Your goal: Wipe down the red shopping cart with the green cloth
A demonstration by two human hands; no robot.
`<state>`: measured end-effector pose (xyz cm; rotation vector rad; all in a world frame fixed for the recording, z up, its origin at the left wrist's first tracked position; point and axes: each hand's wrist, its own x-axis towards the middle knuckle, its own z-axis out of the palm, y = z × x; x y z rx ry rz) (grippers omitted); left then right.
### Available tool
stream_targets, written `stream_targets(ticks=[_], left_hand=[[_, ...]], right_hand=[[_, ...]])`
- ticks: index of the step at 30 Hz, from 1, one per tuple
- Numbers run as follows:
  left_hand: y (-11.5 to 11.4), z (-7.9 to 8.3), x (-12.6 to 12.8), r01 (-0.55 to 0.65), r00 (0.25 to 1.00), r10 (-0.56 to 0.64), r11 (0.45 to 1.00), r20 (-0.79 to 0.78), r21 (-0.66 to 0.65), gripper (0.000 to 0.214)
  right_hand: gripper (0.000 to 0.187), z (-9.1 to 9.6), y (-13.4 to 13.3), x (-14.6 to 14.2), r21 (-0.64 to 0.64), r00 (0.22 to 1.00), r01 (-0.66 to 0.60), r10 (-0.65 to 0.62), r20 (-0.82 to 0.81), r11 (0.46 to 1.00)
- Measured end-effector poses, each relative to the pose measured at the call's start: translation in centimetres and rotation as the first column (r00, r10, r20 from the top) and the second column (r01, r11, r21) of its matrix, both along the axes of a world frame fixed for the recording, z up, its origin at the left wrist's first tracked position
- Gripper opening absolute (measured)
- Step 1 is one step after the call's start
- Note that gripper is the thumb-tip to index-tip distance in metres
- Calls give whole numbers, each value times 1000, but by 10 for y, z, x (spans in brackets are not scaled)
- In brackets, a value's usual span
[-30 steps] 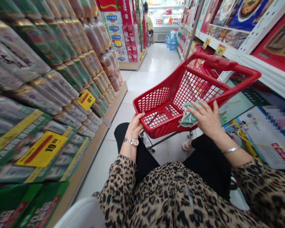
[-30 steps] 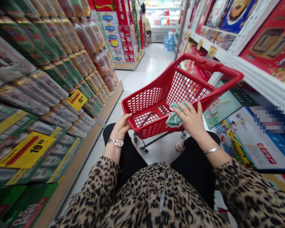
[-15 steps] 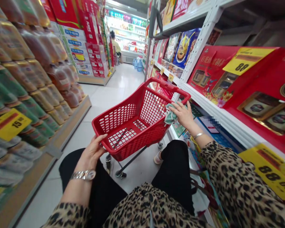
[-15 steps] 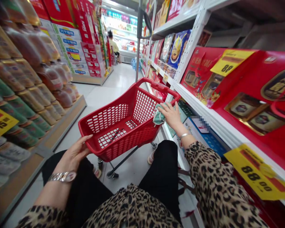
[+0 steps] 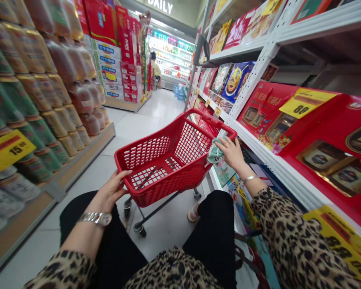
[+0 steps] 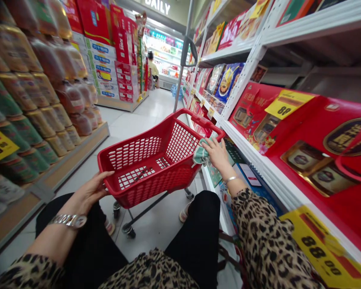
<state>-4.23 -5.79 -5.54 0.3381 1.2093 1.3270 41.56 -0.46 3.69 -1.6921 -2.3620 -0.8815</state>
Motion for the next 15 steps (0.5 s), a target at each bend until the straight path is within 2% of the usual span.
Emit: stream_targets(ticks=[7,11,15], left_hand=[[1,4,2,-28,999,28,1000,18,7,40],[0,4,3,-3,999,1,999,49,40,43],[-3,7,5,-44,994,40,998,97,39,47]], right_hand=[[58,-35,-14,-67,-50,988,-157,155,-26,986],[63,-52,-24,-102,-48,964,-262,259,-60,964],[68,-65,-36,-126,-25,939,-332,328,-102,943]])
